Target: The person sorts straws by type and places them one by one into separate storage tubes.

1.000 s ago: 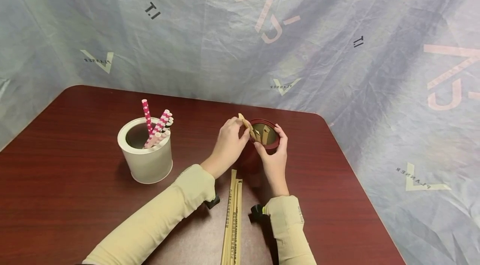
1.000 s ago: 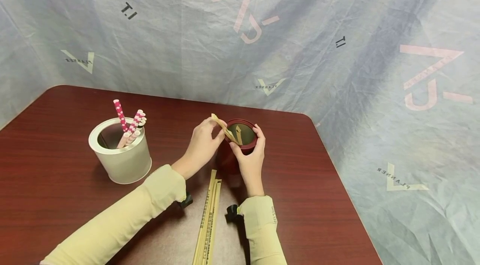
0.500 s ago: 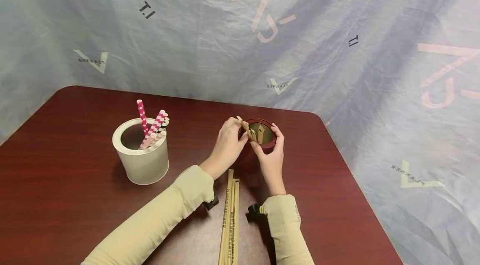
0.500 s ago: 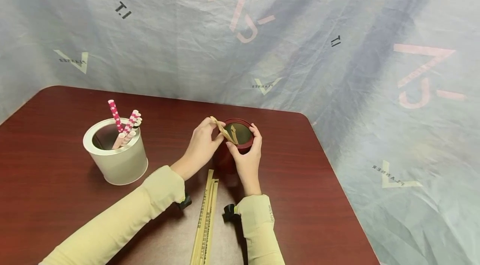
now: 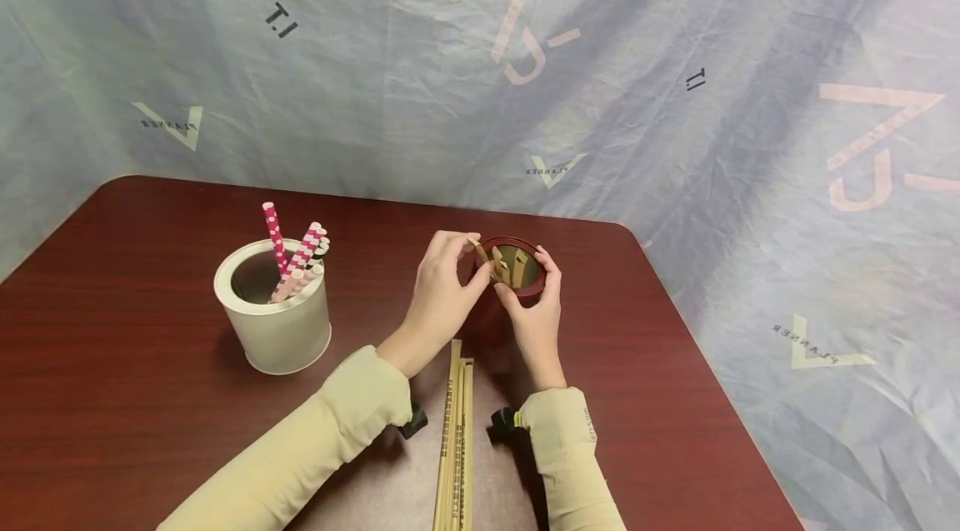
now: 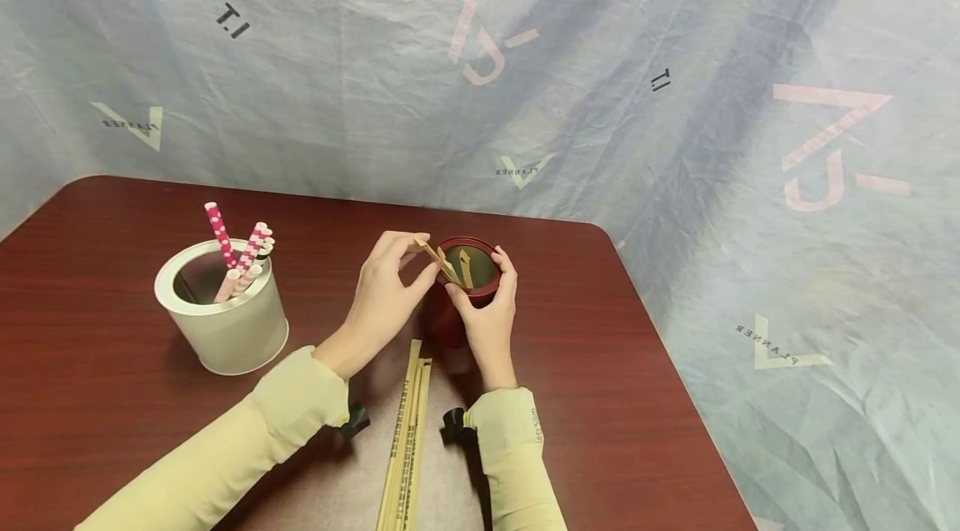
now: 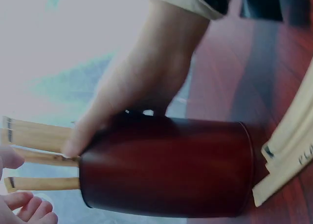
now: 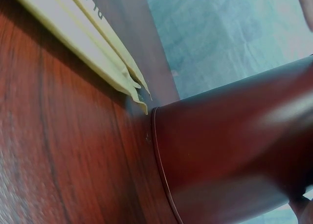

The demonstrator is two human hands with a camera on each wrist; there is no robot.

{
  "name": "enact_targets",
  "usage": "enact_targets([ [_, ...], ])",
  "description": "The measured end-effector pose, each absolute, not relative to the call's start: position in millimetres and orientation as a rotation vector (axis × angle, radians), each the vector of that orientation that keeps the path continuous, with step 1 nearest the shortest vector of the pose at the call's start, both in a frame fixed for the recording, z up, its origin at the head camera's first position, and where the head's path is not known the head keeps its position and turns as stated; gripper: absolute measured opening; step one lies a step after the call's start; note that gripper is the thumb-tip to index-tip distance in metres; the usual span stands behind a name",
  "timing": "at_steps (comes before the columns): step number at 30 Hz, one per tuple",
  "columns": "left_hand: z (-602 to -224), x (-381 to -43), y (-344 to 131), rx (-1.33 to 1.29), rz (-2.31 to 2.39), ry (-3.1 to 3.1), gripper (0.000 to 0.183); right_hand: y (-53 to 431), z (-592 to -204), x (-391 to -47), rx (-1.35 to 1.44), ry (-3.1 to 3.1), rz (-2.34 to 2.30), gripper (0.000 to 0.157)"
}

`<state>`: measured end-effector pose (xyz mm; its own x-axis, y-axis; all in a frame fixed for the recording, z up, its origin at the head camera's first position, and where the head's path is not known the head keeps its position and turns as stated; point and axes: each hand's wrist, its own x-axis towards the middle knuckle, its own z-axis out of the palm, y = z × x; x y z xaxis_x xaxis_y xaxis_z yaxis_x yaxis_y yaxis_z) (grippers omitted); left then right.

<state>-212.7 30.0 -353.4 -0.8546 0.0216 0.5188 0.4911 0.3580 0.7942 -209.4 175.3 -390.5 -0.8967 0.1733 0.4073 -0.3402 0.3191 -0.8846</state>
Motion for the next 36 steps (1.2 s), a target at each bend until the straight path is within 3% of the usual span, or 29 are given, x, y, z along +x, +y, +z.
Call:
enact_targets([
  [16,-338,-191,16,-0.436,-1.586,-1.997,0.032,175,-389,-210,0.143,-2.153,1.61,0.07],
  [36,-358,-173,9,-0.421,-1.647,-2.072,0.03,175,-389,-208,0.139,-2.171,1.612,0.07],
])
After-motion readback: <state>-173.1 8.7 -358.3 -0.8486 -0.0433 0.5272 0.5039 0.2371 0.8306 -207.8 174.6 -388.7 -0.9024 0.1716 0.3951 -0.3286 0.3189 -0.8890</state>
